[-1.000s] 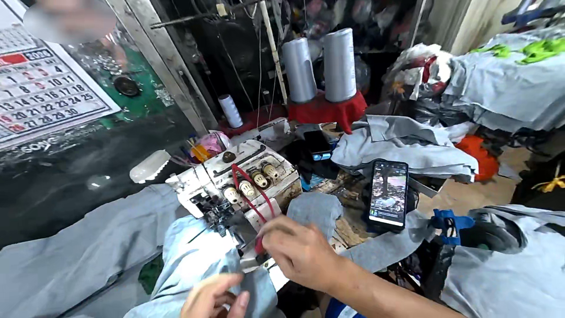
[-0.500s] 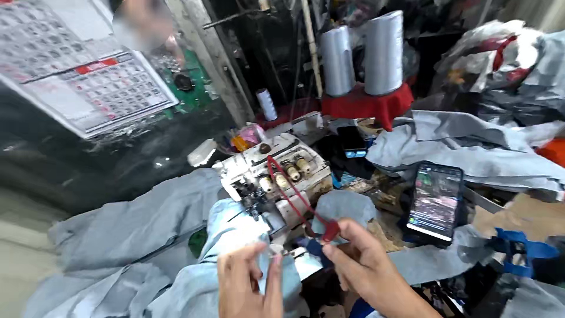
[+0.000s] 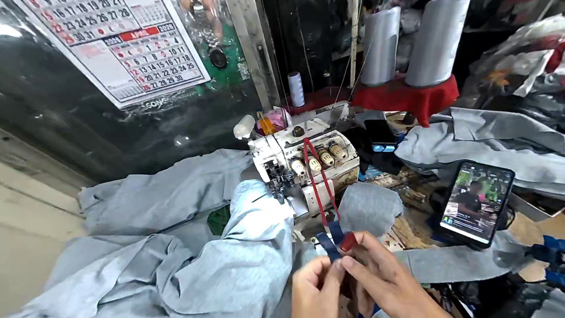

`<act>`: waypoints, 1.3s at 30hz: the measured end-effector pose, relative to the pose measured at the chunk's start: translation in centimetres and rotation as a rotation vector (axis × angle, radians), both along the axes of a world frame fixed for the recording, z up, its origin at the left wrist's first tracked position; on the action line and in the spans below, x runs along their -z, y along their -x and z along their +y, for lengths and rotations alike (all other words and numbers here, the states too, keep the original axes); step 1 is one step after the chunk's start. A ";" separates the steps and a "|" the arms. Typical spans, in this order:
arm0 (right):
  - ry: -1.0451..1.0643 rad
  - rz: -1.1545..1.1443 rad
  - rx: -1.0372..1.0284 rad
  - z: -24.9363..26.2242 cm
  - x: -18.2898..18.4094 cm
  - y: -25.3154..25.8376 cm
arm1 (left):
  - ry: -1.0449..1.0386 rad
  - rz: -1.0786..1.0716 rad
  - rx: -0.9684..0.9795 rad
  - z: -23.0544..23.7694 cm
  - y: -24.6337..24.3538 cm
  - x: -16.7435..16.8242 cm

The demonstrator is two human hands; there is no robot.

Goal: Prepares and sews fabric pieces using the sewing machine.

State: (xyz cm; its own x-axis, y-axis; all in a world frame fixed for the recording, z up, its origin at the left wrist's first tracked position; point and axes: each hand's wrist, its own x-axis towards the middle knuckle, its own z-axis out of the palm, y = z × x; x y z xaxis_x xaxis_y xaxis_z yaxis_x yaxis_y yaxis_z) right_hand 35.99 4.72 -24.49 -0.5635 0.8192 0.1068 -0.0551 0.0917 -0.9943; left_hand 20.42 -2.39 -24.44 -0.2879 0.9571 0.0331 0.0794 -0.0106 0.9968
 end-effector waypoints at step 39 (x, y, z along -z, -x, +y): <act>-0.229 -0.438 0.226 -3.1 3.3 0.9 | -0.110 1.199 -0.115 1.3 2.4 3.3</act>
